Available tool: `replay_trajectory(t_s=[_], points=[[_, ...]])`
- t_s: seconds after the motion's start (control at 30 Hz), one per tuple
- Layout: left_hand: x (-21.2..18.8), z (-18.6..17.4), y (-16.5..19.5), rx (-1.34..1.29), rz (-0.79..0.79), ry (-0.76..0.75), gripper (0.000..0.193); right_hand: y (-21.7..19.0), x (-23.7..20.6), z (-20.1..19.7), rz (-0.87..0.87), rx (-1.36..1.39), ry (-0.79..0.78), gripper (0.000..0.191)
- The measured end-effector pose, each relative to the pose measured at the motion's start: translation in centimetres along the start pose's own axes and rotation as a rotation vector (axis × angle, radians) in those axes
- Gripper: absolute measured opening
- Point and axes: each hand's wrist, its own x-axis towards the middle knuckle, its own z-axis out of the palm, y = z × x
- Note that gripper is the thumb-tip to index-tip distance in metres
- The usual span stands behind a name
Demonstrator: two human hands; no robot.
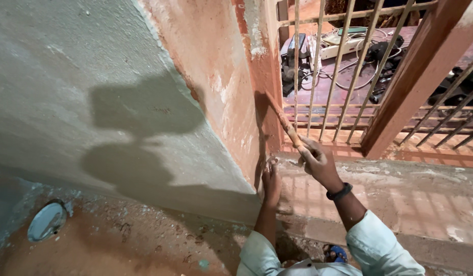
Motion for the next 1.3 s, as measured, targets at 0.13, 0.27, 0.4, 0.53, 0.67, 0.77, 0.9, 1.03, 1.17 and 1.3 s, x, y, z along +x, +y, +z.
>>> replay_trajectory(t_s=[0.13,0.27,0.4,0.53,0.67,0.77,0.9,1.03,1.17,1.3], points=[[-0.1,0.0,-0.4,-0.005,-0.042,0.014,0.045,1.7,-0.1,0.6,0.190,-0.260,-0.055,0.041],[0.4,-0.5,-0.8,0.172,0.142,0.037,0.050,3.8,-1.8,1.3,0.283,-0.452,-0.127,0.044],[0.8,-0.7,-0.8,0.206,0.190,0.029,0.048,4.9,-2.8,1.6,0.435,-0.497,-0.168,0.046],[0.6,-1.1,0.0,0.216,0.191,-0.016,0.049,4.9,-2.3,2.0,0.490,-0.388,-0.144,0.046],[0.2,-1.9,1.2,0.387,0.032,0.048,0.050,4.9,-1.3,2.4,0.527,-0.221,-0.098,0.047],[0.1,-2.3,0.9,0.356,-0.013,0.071,0.052,5.2,-0.9,2.7,0.546,-0.078,-0.097,0.048],[0.5,-2.4,-0.9,0.307,-0.070,0.009,0.052,5.5,-1.0,2.7,0.477,-0.113,-0.018,0.046],[1.0,-2.5,-2.0,0.197,0.001,0.027,0.049,5.7,-2.5,3.1,0.472,-0.137,0.005,0.045],[1.0,-2.6,-2.2,0.233,-0.006,0.070,0.046,6.4,-2.3,3.7,0.457,-0.045,-0.072,0.045],[0.9,-2.3,-2.4,0.420,0.075,0.074,0.046,6.9,0.1,3.1,0.421,-0.124,-0.075,0.035]])
